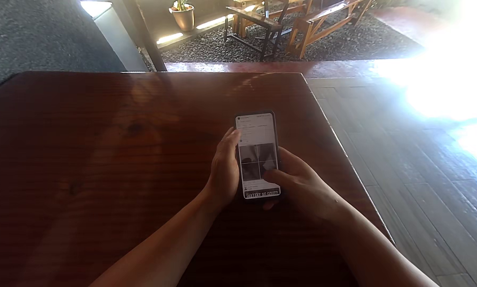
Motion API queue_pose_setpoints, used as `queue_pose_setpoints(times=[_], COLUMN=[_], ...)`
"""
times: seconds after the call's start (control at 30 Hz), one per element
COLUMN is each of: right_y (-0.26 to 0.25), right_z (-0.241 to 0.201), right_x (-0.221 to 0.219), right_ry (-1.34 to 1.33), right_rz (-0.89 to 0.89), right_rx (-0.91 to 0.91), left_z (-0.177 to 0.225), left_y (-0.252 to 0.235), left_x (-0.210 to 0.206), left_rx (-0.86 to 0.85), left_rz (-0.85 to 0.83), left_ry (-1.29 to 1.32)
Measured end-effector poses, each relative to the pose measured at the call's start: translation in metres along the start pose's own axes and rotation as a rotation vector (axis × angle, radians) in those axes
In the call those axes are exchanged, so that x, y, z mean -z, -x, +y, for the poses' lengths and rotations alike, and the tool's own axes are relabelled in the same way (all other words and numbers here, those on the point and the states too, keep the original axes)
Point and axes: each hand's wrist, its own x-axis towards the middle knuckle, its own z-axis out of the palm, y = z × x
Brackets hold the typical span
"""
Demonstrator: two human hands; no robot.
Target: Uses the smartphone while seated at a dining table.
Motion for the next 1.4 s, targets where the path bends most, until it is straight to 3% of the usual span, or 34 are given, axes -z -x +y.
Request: queue_pose_setpoints(times=[1.4], right_y=[0.0004], right_z=[0.0000], right_x=[0.0007], right_ry=[0.004], right_rz=[0.000], right_rx=[-0.005], left_z=[-0.0009], left_y=[0.0002], left_x=[0.0015], left_rx=[-0.010], left_rz=[-0.034], left_ry=[0.005])
